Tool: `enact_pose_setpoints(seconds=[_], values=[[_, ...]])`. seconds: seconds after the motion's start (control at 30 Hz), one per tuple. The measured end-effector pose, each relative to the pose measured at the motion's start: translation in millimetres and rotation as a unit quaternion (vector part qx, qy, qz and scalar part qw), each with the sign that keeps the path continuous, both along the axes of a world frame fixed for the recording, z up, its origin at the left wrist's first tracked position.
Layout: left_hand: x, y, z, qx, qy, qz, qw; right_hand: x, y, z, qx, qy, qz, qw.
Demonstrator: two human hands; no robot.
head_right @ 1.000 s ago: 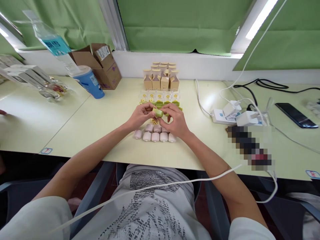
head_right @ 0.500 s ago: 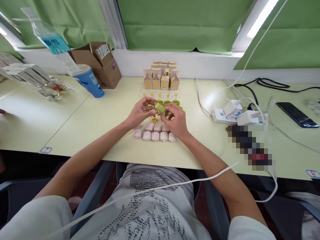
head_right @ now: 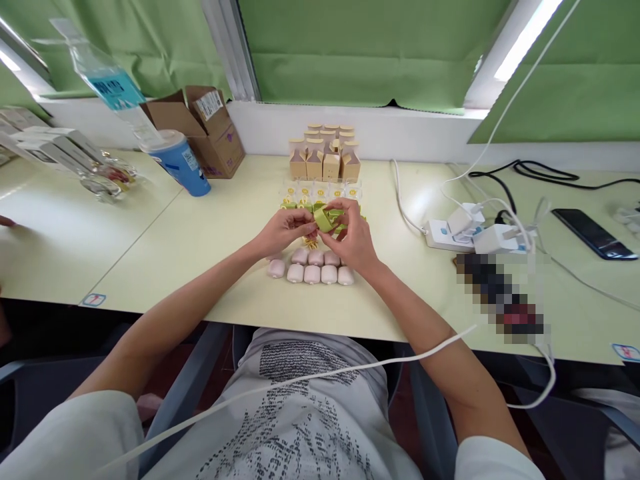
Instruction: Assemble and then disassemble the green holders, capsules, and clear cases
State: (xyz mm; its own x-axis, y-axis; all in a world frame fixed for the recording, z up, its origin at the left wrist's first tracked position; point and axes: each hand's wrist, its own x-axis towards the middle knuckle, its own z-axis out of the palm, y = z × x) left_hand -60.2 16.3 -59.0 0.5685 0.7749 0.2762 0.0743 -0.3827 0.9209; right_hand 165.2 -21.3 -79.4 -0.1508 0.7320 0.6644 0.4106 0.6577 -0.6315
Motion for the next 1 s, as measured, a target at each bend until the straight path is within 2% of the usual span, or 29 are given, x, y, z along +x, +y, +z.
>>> enact_pose_setpoints(seconds=[0.13,0.23,0.5,0.63,0.7,0.83,0.93,1.0], values=[[-2,1,2.6,0.069,0.045,0.011,0.997,9,4,7.3,0.039,-0.095,0.037,0.994],[-4,3,6.7,0.102,0.054,0.012,0.993,16,7,12.5,0.074,-0.118,0.027,0.99],[-5,3,8.9,0.144,0.072,0.046,0.986,23,9,12.3,0.089,-0.102,0.003,0.991],[-10,15,16.3,0.163,0.107,0.085,0.977,29,14,9.8,0.031,-0.001,-0.023,0.999],[-8,27,24.2,0.212,0.192,0.106,0.952,36,20,6.4,0.005,0.061,-0.045,0.997],[19,50,36.2,0.31,0.4,0.102,0.856,51,33,-0.4,0.001,0.089,-0.096,0.991],[47,60,31.5,0.35,0.48,0.12,0.796,54,35,1.1,0.014,0.064,-0.115,0.991],[60,64,21.1,0.37,0.488,0.153,0.776,52,33,5.0,0.028,0.035,-0.125,0.991]])
